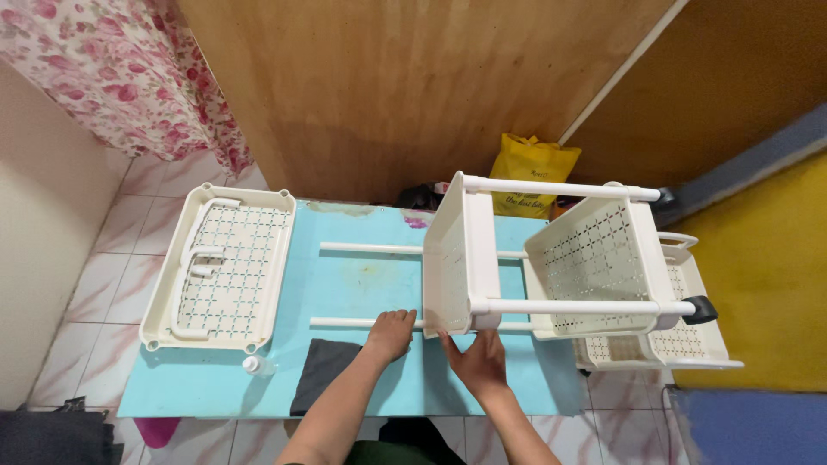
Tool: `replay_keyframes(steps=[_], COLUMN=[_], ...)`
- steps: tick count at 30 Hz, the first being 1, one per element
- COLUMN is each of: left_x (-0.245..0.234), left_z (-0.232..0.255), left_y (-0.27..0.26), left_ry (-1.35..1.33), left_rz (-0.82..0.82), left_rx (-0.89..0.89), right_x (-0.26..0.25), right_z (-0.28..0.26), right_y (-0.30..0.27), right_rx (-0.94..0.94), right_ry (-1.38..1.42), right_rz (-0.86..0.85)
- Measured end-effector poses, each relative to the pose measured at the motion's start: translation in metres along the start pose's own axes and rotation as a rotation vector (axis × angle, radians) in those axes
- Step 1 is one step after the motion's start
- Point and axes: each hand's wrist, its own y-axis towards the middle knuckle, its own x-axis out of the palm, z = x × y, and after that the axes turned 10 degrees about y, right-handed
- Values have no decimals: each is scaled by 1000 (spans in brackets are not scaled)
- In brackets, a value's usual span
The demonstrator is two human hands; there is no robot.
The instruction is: The person disassembles a white plastic storage rack on a light blue table. They remove the handles, baskets, and connecting rods one by one, placing the parts on the table.
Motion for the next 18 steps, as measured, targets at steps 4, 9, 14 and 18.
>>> replay_keyframes(steps=[4,9,14,18], left_x=[0,-20,-68,-98], left_z=[10,26,31,35], left_y=[-4,-14,-34,-54], left_ry=[-39,-31,26,22], left_rz=[113,293,288,301], left_rx=[37,102,163,222], right_x=[3,-14,-36,-49], right_z=[-6,-31,-65,-86], right_y=[13,50,92,126], right_rx=[94,-18,-118,-45], right_ry=[12,-16,-33,3], right_rz=[29,139,208,163])
